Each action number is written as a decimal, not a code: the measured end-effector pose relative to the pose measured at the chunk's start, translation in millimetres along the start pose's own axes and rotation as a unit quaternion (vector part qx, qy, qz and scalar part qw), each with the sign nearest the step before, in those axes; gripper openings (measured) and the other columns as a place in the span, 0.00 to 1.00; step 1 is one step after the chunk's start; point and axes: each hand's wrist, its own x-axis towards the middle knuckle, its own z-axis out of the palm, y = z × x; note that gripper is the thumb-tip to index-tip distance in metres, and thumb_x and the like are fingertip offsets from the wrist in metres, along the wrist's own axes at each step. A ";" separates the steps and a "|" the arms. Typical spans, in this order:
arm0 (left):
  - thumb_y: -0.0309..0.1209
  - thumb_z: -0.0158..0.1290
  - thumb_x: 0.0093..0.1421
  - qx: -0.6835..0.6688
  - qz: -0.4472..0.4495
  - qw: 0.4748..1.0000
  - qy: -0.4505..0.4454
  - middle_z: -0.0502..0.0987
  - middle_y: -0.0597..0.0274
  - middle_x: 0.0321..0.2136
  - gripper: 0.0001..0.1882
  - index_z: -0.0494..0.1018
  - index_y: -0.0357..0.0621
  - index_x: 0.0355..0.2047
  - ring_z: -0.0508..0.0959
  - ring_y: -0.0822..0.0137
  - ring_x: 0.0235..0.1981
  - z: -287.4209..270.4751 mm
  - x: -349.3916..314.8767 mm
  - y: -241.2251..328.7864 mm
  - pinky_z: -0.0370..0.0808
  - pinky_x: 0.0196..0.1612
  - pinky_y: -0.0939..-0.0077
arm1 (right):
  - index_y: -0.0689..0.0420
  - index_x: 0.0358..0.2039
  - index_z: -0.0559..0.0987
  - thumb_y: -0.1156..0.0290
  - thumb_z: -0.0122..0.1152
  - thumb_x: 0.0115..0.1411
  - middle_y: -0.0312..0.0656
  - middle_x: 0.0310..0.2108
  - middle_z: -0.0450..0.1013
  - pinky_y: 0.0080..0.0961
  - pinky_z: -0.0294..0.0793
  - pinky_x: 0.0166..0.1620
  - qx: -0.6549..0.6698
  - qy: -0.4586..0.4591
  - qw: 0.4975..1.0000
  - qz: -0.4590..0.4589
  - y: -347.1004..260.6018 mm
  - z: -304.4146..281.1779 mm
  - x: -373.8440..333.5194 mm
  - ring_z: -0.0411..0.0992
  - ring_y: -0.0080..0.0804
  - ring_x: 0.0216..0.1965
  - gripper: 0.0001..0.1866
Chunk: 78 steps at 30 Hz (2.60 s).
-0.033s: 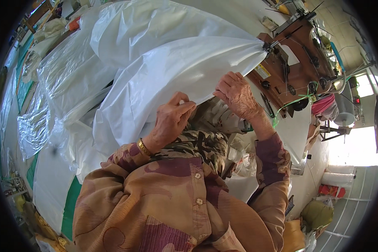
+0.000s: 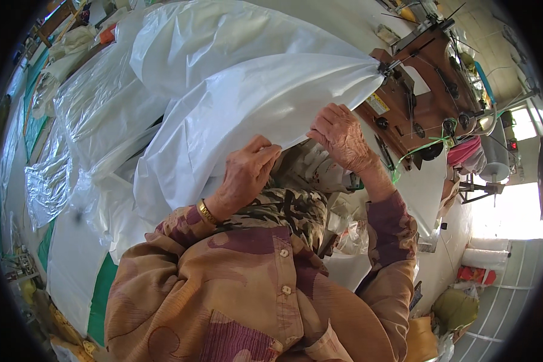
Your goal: The person operates a sewing machine to stitch a large white fabric sheet. They guide the fabric through the machine, pause to align the edges, and continue sewing along the length of the material.
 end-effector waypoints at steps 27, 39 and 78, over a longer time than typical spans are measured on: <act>0.19 0.57 0.55 0.027 0.067 0.990 -0.122 0.78 0.52 0.27 0.15 0.72 0.37 0.43 0.79 0.50 0.25 -26.0 35.4 24.7 0.74 0.27 0.63 | 0.56 0.27 0.73 0.43 0.62 0.52 0.42 0.32 0.71 0.40 0.60 0.56 -0.177 0.033 0.983 0.048 126.5 -45.0 -9.2 0.70 0.43 0.42 0.26; 0.25 0.57 0.53 -0.009 0.113 0.966 -0.233 0.73 0.57 0.25 0.07 0.71 0.40 0.31 0.78 0.54 0.26 -0.8 29.6 18.0 0.72 0.26 0.62 | 0.55 0.37 0.74 0.58 0.61 0.60 0.40 0.36 0.72 0.40 0.64 0.50 -0.240 0.237 0.923 0.186 116.6 -5.2 -30.5 0.69 0.41 0.43 0.14; 0.25 0.50 0.60 0.114 0.173 0.968 -0.140 0.78 0.48 0.35 0.11 0.73 0.41 0.43 0.79 0.47 0.33 145.4 203.1 12.5 0.76 0.37 0.54 | 0.54 0.53 0.72 0.69 0.58 0.55 0.35 0.55 0.70 0.42 0.58 0.60 -0.218 0.297 0.879 0.303 101.5 23.7 -43.9 0.65 0.36 0.58 0.23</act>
